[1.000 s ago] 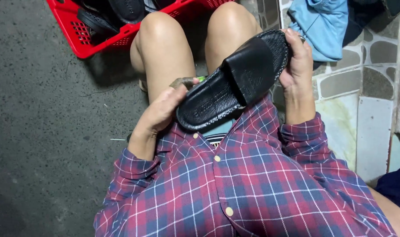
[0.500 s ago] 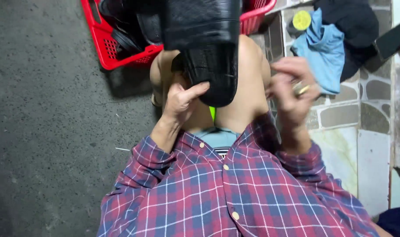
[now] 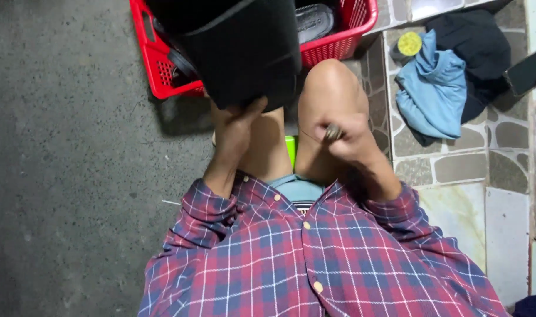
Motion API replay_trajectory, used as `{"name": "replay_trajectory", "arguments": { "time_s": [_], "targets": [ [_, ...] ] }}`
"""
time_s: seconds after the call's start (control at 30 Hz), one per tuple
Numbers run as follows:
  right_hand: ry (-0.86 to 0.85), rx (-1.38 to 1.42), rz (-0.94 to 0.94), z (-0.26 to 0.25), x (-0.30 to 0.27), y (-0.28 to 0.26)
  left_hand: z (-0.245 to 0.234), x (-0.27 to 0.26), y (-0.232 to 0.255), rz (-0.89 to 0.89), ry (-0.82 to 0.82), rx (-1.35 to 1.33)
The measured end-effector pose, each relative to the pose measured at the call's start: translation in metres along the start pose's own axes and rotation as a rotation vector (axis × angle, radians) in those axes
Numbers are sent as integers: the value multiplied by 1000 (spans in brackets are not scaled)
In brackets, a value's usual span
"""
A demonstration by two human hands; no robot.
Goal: Hand-stitching the sole of a black sandal using a stitching awl and thread to repair it.
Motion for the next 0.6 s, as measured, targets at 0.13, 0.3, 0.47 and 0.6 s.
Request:
{"name": "replay_trajectory", "arguments": {
  "time_s": [0.13,0.3,0.47,0.6],
  "targets": [
    [-400,177,-226,4,2,-36,-8,13,-90,-14,39,-185],
    [-8,198,165,-18,-5,14,31,-3,-15,-52,-54,-398],
    [136,477,5,-3,9,2,69,-6,39,-3,-437,-216],
    [292,880,-17,6,2,6,65,3,37,-60,-557,-283]
  ]
}}
Point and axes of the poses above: each hand's wrist, its own x-axis towards the middle knuckle, its own z-axis out of the palm, y = z × x, the point moved 4 cm from there along x, towards the middle knuckle, and after that the axes turned 4 degrees about -z, right-handed, at the moved point
